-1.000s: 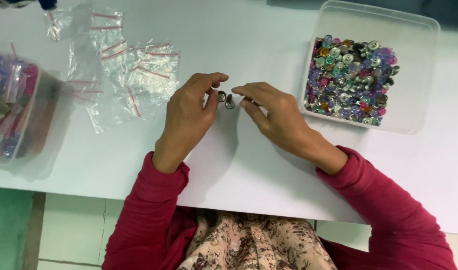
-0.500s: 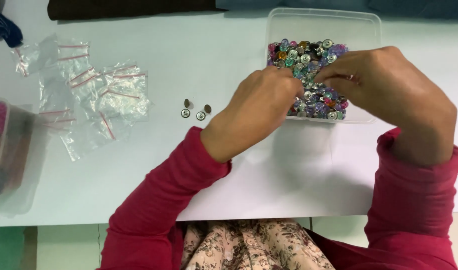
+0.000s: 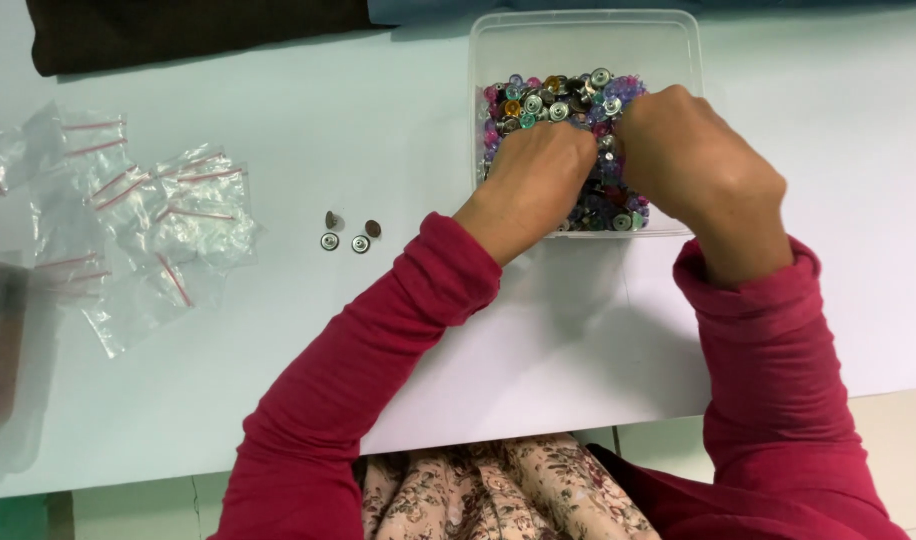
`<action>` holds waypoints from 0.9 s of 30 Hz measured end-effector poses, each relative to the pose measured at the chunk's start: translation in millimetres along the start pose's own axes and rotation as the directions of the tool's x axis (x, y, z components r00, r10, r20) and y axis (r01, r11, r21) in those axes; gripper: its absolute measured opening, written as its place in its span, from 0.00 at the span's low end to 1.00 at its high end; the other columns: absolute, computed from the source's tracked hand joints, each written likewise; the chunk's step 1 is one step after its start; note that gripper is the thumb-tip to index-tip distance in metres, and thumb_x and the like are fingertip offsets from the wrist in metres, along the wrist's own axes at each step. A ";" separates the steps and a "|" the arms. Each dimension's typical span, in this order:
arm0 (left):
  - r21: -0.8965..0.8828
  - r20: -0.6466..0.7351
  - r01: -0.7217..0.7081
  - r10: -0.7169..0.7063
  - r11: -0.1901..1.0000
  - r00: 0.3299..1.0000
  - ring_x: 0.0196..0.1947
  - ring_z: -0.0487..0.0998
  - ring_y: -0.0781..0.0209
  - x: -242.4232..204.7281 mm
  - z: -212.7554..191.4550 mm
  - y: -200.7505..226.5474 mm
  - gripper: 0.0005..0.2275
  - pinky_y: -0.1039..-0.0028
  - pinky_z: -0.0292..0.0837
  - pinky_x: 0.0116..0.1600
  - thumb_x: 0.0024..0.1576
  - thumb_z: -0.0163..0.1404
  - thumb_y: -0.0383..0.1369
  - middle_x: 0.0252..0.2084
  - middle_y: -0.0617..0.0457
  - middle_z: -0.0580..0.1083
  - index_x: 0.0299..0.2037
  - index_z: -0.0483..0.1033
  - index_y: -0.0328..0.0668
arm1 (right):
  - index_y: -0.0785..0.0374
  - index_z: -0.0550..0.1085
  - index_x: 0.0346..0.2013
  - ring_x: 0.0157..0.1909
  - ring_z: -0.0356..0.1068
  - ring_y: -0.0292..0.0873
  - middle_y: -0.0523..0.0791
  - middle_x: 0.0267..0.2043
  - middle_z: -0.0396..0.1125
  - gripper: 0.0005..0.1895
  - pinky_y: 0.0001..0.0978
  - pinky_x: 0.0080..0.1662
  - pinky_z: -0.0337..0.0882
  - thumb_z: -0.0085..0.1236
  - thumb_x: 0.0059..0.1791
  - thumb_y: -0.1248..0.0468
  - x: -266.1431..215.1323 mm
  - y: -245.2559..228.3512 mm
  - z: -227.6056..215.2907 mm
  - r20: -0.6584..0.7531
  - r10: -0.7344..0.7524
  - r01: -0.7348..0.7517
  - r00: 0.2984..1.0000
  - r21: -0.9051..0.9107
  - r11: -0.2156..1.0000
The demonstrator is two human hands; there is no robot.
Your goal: Sorting various buttons and beads from a container into small plastic bags.
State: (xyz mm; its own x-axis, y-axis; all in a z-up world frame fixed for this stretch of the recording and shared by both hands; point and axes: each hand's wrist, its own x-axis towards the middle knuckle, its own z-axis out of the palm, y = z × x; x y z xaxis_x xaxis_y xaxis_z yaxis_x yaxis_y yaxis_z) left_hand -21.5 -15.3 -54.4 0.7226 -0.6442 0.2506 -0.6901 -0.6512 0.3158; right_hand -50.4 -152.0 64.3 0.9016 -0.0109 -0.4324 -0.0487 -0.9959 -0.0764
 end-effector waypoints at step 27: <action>-0.394 0.330 0.318 -0.190 0.862 0.925 0.22 0.74 0.59 7.2 -65.5 -21.3 0.12 0.70 0.69 0.25 0.58 0.45 0.21 0.24 0.50 0.77 0.28 0.83 0.38 | 0.57 0.81 0.44 0.39 0.73 0.57 0.49 0.36 0.77 0.20 0.47 0.38 0.70 0.49 0.44 0.75 15.8 1.3 -1.4 -0.152 -0.317 0.337 0.936 0.127 0.933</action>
State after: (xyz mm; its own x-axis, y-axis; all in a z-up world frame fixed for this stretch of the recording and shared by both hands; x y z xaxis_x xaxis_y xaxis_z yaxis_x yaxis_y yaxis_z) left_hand 1.0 20.2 0.7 0.7859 -0.6044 -0.1306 -0.3492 -0.6082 0.7129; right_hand -35.5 -153.6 58.6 0.9249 0.2920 -0.2435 0.2035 -0.9213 -0.3315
